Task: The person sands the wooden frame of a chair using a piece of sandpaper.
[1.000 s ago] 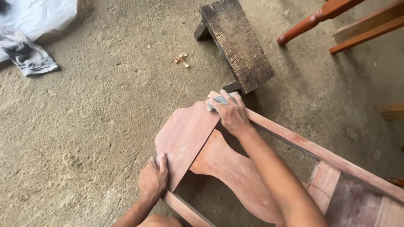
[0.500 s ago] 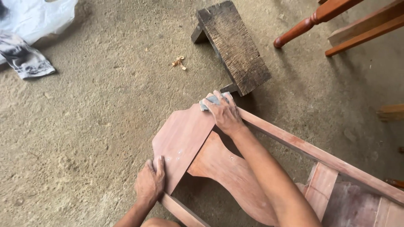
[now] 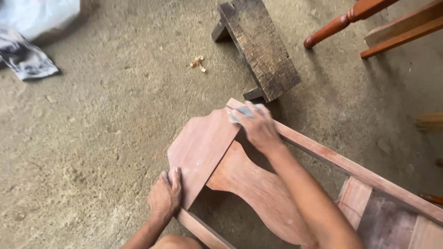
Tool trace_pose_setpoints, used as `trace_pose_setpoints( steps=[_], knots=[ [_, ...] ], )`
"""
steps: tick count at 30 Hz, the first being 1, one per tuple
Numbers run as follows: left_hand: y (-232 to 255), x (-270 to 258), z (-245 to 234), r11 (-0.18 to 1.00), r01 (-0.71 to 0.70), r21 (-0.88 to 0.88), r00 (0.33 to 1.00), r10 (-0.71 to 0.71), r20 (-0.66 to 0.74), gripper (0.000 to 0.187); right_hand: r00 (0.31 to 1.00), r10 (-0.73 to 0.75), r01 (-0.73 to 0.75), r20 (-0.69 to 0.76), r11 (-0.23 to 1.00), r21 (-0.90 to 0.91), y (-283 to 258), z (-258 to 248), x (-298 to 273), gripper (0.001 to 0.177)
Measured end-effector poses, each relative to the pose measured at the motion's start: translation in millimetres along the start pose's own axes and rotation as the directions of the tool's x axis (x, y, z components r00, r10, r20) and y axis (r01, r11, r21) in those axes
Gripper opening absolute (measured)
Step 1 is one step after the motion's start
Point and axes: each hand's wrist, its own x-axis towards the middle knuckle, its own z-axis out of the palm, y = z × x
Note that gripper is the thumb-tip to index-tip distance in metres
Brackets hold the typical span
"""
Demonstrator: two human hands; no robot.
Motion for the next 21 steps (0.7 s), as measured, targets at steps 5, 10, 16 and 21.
trace_pose_setpoints(
  steps=[5,10,16,21],
  knots=[
    [0,7,1,1.0,-0.024,-0.001,0.999,0.024,0.025,0.065,1.0,-0.013,0.011,-0.017,0.987,-0.162,5,-58,-71,0.041],
    [1,1,1,0.998,-0.063,0.027,0.998,0.064,-0.028,0.065,0.98,-0.028,0.004,-0.197,0.992,-0.122,-39,-33,-47,0.016],
    [3,0,0,0.995,0.104,0.001,0.984,-0.103,0.148,0.061,0.993,-0.085,0.099,-0.083,0.978,0.185,-78,22,-10,0.031],
    [-1,0,1,1.0,-0.018,0.004,1.0,0.018,0.011,0.061,0.989,0.016,-0.02,0.148,0.999,0.025,-36,60,16,0.04]
  ],
)
